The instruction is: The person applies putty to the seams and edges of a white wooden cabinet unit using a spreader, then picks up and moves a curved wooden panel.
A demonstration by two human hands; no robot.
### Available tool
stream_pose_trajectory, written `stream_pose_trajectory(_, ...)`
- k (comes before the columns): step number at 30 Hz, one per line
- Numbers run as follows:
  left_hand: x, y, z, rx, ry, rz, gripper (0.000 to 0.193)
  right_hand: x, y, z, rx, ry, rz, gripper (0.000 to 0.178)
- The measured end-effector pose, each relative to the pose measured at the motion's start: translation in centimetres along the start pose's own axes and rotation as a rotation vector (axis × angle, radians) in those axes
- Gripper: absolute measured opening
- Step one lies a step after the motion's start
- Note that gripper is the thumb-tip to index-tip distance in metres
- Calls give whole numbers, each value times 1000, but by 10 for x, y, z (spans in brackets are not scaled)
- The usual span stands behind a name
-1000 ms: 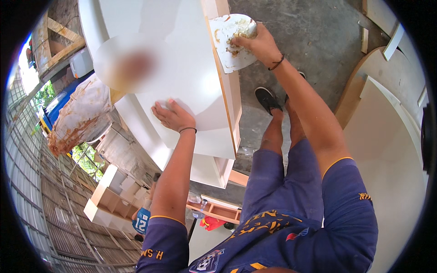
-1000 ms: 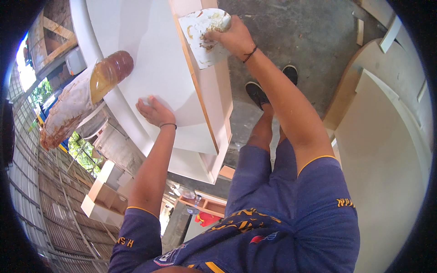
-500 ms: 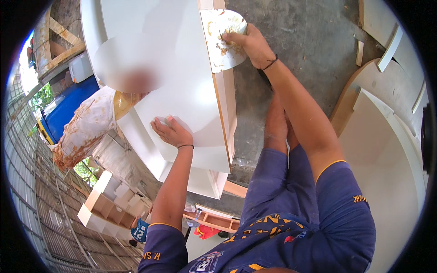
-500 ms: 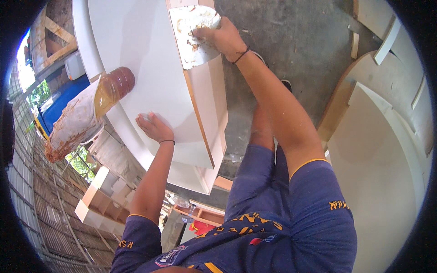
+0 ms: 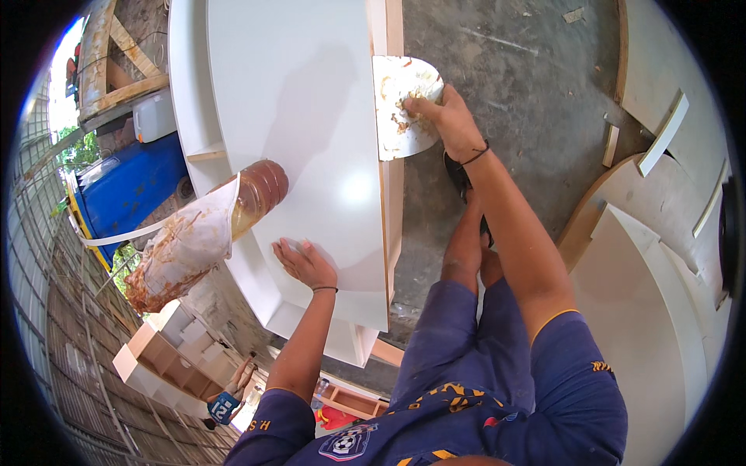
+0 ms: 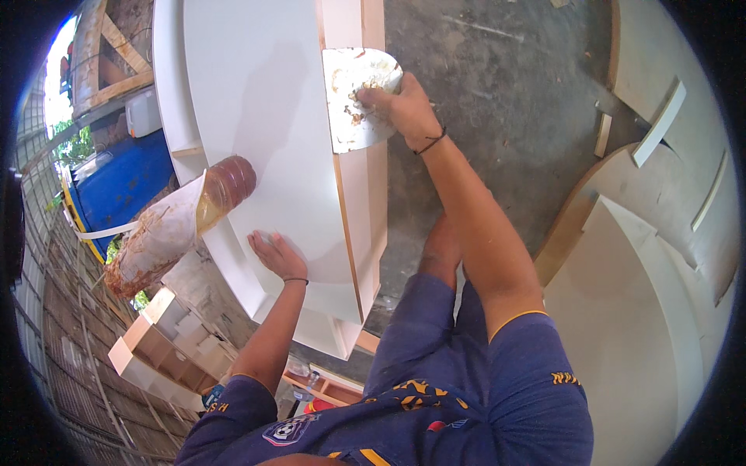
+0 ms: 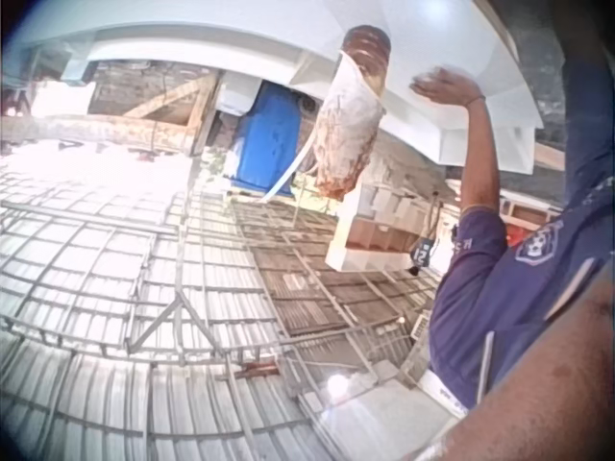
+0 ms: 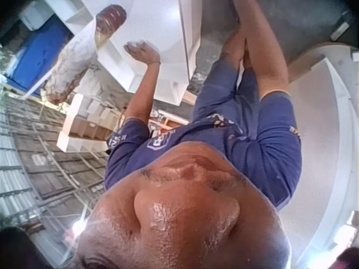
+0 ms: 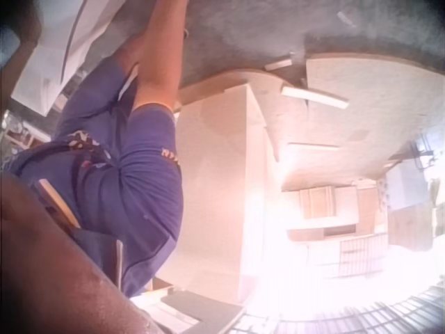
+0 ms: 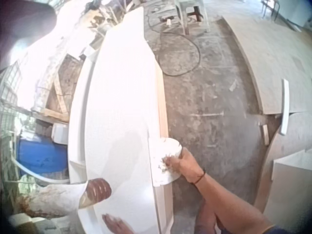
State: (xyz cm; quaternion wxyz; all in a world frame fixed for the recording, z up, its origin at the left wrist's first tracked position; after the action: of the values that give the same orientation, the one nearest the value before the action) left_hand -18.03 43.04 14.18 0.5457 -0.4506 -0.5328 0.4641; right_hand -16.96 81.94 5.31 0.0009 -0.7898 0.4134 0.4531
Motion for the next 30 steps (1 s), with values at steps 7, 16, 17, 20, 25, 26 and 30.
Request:
stream_pose_trajectory(7, 6, -1, -4, -35, -8, 35, 61, 14, -17, 8, 168, 20, -333, 54)
stream_pose_trajectory(16, 133, -26, -44, -242, 203, -401, 60, 36, -106, -61, 55, 170, 491, 59)
stream_pose_trajectory(17, 157, -27, -32, -220, 232, -434, 58, 39, -109, -70, -22, 267, 540, 60)
stream_pose_trajectory(20, 236, -12, 30, -110, 341, -635, 56, 17, -116, -93, -154, 225, 584, 62)
stream_pose_trajectory(25, 272, 39, 162, 3, 365, -420, 58, 20, -91, -120, -280, 272, 437, 63)
stream_pose_trajectory(26, 273, 47, 179, 34, 349, -312, 59, 14, -85, -126, -290, 260, 426, 63)
stream_pose_trajectory(30, 291, 66, 196, 121, 350, -114, 59, 27, -96, -131, -210, 267, 513, 38)
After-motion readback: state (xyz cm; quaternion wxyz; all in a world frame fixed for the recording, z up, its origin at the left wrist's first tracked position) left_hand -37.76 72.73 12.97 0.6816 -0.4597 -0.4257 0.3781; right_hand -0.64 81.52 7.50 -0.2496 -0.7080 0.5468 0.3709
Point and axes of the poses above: each hand's wrist, its own z-axis towards the middle knuckle, its own y-axis out of the palm, x = y × z, the point moved 4 cm from there along z, towards the middle knuckle, and after that the axes turned 1 degree about -z, right-handed, at the moved point
